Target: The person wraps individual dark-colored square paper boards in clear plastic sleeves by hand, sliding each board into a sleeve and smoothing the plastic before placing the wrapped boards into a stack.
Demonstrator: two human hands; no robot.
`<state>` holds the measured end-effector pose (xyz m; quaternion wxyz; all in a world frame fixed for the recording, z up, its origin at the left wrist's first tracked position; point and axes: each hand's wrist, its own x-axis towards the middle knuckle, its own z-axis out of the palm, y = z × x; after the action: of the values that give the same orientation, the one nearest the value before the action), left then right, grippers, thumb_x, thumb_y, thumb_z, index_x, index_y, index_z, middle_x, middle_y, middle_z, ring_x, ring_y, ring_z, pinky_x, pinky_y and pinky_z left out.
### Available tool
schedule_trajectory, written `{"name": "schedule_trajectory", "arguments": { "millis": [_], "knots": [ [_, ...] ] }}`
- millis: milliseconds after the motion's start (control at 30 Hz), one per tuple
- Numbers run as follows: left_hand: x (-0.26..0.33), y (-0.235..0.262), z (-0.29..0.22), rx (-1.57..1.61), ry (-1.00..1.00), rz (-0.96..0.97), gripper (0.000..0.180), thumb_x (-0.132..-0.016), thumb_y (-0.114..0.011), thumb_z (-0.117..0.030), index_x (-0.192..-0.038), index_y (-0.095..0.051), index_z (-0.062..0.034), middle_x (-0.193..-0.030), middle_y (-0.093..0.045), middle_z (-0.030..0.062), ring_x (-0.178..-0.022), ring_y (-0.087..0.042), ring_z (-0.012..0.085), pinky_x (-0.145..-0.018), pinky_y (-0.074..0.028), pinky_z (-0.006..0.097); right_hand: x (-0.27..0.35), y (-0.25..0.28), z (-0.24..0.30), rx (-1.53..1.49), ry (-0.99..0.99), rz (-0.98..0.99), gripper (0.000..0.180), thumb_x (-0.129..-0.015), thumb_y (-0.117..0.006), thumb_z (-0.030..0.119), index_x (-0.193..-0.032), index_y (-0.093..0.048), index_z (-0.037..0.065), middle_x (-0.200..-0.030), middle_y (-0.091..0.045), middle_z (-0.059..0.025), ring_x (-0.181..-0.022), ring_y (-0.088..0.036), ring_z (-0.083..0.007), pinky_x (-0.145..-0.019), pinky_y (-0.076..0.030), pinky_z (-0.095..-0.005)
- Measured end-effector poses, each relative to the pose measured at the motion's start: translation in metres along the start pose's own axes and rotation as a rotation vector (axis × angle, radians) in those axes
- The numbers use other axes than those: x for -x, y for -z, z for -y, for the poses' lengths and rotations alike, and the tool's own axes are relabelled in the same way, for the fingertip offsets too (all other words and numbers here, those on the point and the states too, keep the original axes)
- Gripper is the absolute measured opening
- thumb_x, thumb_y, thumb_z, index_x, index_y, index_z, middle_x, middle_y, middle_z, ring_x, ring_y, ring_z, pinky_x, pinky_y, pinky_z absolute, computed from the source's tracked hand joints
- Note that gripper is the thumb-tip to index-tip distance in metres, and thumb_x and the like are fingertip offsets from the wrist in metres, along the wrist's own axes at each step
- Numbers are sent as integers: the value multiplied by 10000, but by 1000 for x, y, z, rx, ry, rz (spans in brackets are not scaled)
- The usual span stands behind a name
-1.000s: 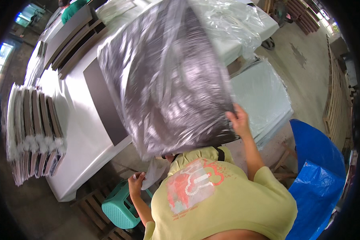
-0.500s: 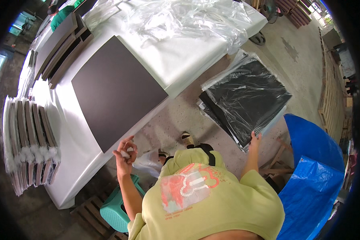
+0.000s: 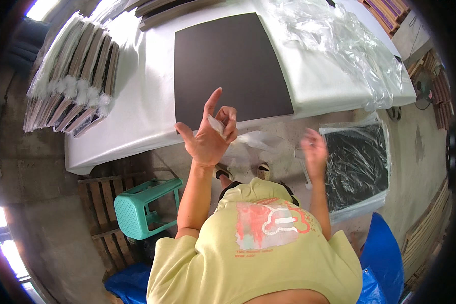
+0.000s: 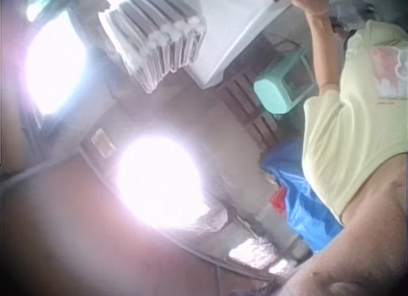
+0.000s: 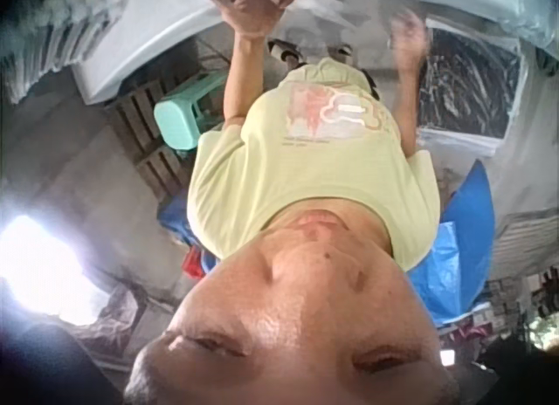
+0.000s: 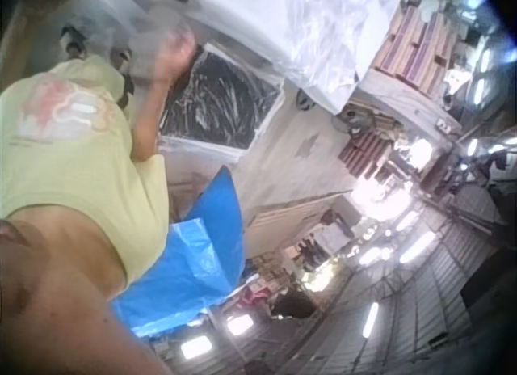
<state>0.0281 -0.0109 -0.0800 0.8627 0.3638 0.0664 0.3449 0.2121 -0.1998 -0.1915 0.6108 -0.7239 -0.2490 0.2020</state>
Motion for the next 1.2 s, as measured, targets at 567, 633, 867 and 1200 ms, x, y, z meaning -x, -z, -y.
{"name": "schedule_trajectory", "arguments": {
  "millis": [567,633,867,1200],
  "knots": [
    [28,55,-23,-595,-20,-444,128,-793,-617,-123,-825,-587,-3,-714,-569,-14,-659,-502,53,-631,-422,195,-10,-144,110,-261,184,328,394,-598,-786,254,-651,-456,45,-590,-475,21,-554,-440,-61,-498,-379,-210],
    [29,55,-26,-609,64,-383,127,-791,-620,-124,-824,-575,-10,-720,-562,-16,-664,-496,51,-625,-415,197,-16,-143,114,-179,322,272,330,-645,-765,232,-713,-514,28,-660,-534,20,-628,-493,-56,-576,-419,-180],
    [27,15,-25,-493,91,-363,237,-794,-621,-242,-874,-584,-22,-720,-561,-19,-695,-496,51,-667,-400,198,-27,-145,135,-30,442,426,55,-751,-627,95,-764,-609,45,-688,-600,-47,-623,-555,-182,-626,-419,-295],
    [28,25,0,-372,72,-516,194,-737,-687,-211,-809,-599,-53,-771,-588,-19,-719,-487,53,-695,-368,211,-15,-165,133,86,508,119,200,-814,-562,126,-996,-613,61,-689,-603,-38,-648,-577,-156,-822,-377,-307]
  ]
}}
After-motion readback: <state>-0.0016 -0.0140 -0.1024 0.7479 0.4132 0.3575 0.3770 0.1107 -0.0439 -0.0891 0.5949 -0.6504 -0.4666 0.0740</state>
